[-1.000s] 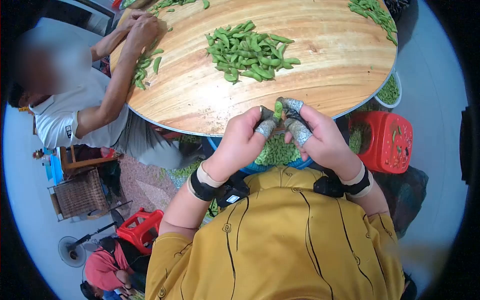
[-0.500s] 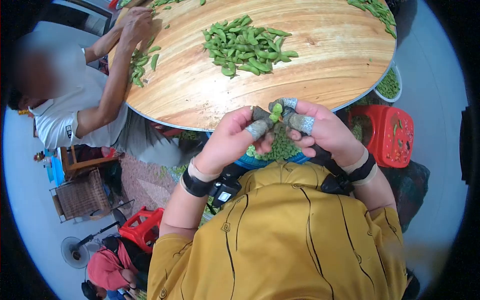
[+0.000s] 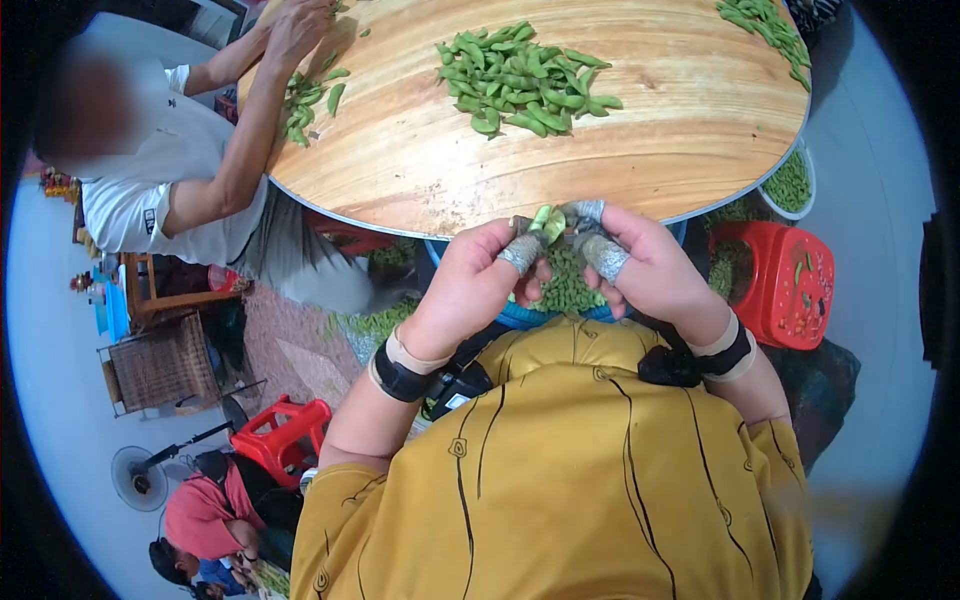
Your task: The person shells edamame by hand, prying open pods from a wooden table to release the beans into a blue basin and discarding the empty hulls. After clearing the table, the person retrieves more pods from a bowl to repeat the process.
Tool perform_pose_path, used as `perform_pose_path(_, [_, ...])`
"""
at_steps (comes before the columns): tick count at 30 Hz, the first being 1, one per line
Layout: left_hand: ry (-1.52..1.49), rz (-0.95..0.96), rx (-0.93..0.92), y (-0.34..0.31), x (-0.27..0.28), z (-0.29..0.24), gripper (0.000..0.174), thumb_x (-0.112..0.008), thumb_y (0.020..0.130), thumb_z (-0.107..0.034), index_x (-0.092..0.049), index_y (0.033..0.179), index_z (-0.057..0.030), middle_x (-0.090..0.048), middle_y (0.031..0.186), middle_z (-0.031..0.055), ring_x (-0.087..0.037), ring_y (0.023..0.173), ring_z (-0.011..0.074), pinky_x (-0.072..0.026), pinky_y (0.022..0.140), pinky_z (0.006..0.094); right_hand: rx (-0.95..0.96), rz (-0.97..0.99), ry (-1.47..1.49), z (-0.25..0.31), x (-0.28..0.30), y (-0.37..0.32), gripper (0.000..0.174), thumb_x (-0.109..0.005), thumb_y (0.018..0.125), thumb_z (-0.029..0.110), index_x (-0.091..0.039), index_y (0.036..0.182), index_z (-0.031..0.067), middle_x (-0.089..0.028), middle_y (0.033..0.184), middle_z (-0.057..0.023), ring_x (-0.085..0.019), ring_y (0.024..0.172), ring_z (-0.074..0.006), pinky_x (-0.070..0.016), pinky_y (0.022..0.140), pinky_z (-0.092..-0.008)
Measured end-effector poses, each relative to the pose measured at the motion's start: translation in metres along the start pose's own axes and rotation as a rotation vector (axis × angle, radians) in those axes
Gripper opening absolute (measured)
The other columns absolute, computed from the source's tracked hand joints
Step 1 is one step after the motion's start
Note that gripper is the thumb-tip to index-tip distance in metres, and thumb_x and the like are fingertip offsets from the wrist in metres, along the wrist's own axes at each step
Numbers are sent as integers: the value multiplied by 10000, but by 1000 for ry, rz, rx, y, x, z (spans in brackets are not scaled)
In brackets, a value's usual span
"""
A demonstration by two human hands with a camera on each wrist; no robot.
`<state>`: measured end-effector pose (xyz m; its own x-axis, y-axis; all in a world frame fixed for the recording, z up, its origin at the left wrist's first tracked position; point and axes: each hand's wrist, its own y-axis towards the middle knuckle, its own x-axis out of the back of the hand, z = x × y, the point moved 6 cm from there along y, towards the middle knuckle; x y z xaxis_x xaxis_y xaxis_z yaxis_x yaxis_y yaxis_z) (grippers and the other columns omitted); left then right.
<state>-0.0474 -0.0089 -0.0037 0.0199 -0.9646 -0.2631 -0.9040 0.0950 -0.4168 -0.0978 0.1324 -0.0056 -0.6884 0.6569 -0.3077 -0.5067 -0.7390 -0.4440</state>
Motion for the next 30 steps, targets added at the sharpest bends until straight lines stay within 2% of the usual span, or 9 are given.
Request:
perform_pose_path(2, [236, 2, -26, -2, -2, 0, 129, -466, 943, -71, -580, 946, -11, -606, 750, 14, -543, 580, 91, -458, 549, 236, 646, -301, -446, 22, 4, -2, 244, -558, 845, 98, -574, 1079, 32, -570, 706, -69, -576, 613, -203, -485, 562, -335])
perform_pose_path(9, [969, 66, -467, -18, -13, -10, 100, -518, 849, -17, -580, 927, -9, -578, 671, 48, -557, 574, 97, -459, 540, 258, 613, -229, -1087, 30, -14, 0, 187, -622, 699, 130, -520, 805, 16, -573, 756, -199, -570, 739, -400, -473, 648, -442])
perform_pose_path(11, [944, 60, -449, -24, -10, -9, 81, -515, 867, -37, -580, 908, -13, -597, 672, 65, -554, 547, 111, -457, 526, 262, 567, -191, -1111, 19, -23, 2, 179, -621, 702, 113, -526, 816, 12, -574, 753, -194, -582, 759, -395, -473, 664, -458])
perform_pose_path(13, [696, -11, -124, -27, 8, 1, 74, -519, 881, -60, -572, 874, -9, -602, 649, 94, -556, 517, 134, -456, 505, 276, 564, -166, -1108, 16, -25, 0, 177, -621, 696, 93, -522, 818, 10, -574, 767, -199, -582, 771, -399, -474, 659, -458])
perform_pose_path(17, [916, -217, -205, -32, 35, 7, 96, -527, 884, -76, -573, 833, -9, -598, 618, 102, -579, 512, 140, -462, 489, 291, 547, -212, -1214, 14, -32, -7, 205, -630, 688, 75, -530, 852, 4, -573, 794, -205, -583, 774, -393, -478, 655, -454])
perform_pose_path(22, [973, -94, -492, -35, 1, -17, 59, -584, 792, -57, -555, 779, -7, -519, 633, 186, -518, 580, 383, -428, 504, 374, 608, -220, -1124, 26, -34, -3, 198, -627, 701, 75, -553, 872, 7, -588, 767, -191, -588, 752, -392, -497, 634, -425])
perform_pose_path(25, [968, 45, -552, -33, -8, -25, 66, -596, 782, -58, -554, 775, -8, -516, 642, 192, -518, 587, 387, -423, 502, 375, 457, -128, -878, 25, -24, -2, 137, -618, 777, 91, -578, 885, 18, -609, 682, -113, -620, 616, -282, -502, 553, -334])
perform_pose_path(27, [936, 119, -616, -33, -12, -30, 70, -590, 835, -81, -572, 810, -17, -544, 612, 137, -543, 521, 300, -428, 485, 333, -2, 31, -309, 6, -20, -1, 138, -615, 848, 145, -609, 928, 33, -594, 627, -23, -581, 514, -121, -467, 494, -232])
perform_pose_path(30, [563, 307, -320, -28, -15, -21, 94, -554, 909, -115, -589, 877, -33, -567, 609, 38, -531, 475, 135, -415, 463, 260, -16, 133, -151, -1, -15, -1, 187, -645, 858, 183, -628, 978, 41, -566, 635, 28, -528, 515, -26, -443, 465, -188])
